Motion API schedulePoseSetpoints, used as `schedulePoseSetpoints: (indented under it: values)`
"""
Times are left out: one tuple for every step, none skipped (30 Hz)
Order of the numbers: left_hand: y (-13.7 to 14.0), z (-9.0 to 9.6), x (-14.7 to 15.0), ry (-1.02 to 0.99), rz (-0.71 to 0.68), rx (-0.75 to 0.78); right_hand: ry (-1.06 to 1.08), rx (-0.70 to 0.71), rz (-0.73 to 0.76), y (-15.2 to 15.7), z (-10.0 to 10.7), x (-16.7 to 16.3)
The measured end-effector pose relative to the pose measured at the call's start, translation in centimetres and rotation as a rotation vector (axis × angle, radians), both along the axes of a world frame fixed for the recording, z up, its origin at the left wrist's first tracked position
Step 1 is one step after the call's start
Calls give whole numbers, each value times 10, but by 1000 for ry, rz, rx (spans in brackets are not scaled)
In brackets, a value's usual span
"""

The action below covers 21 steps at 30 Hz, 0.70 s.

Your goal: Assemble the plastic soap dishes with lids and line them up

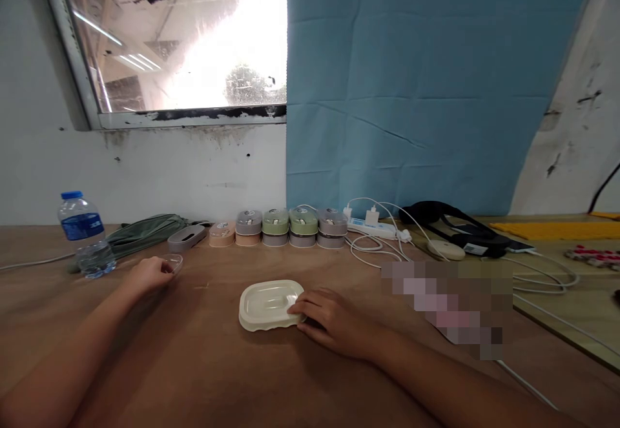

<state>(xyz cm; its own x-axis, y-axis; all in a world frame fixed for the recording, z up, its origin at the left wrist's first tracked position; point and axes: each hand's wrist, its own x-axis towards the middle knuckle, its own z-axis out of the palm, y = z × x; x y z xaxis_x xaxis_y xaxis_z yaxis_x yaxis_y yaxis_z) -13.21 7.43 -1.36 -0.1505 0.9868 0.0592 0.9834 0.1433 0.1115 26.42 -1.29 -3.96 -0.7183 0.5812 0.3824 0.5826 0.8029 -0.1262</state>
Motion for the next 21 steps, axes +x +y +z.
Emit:
schedulePoseSetpoints:
  values:
    - [0, 0, 0, -2, -4, -2, 0, 3, 0, 0, 0, 0]
    - [0, 0, 0, -3, -7, -4, 4, 7, 0, 0, -1, 0]
    - [0, 1, 1, -4, -8, -5, 7, 11, 0, 0, -1, 0]
    - [0, 1, 1, -5, -8, -6, 10, 12, -1, 0, -1, 1]
    - [0, 1, 1, -5, -7, -7, 12, 10, -1, 0, -2, 1]
    - [0, 2, 1, -6, -7, -9, 15, 8, -2, 0, -2, 1]
    - [0, 2, 1, -6, -6, -10, 14, 4, -3, 0, -2, 1]
    - [0, 3, 1, -6, -5, -12, 12, -1, -4, -1, -2, 1]
    - [0, 3, 1, -6, -4, -13, 9, -4, -5, -1, -2, 1]
    - [-1, 4, 1, -5, -1, -15, 5, -5, -6, -1, -1, 1]
    - [-1, 4, 1, -3, 3, -17, 1, -7, -7, -1, -1, 0]
    - [-2, 4, 1, 0, 7, -19, -4, -9, -8, 0, -1, 0]
    - [-2, 4, 1, 3, 10, -19, -8, -11, -10, 0, -1, 0]
    - [-3, 4, 1, 6, 12, -19, -8, -11, -11, 0, -1, 0]
    - [-3, 3, 1, 8, 10, -16, -6, -10, -12, 0, -1, 0]
    - [-4, 2, 1, 10, 6, -8, -2, -6, -13, 0, 0, -1]
    - [-4, 2, 2, 12, 1, 6, 1, -2, -13, 0, 0, -1]
    - [-4, 1, 3, 13, 1, 22, 1, 3, -13, -1, 1, -1]
    - [-5, 1, 4, 15, 7, 39, -2, 5, -13, -1, 1, -1]
    - [-6, 2, 5, 17, 19, 58, -7, 7, -13, -2, 2, -2]
    - [-7, 3, 7, 19, 30, 78, -12, 7, -11, -3, 3, -2]
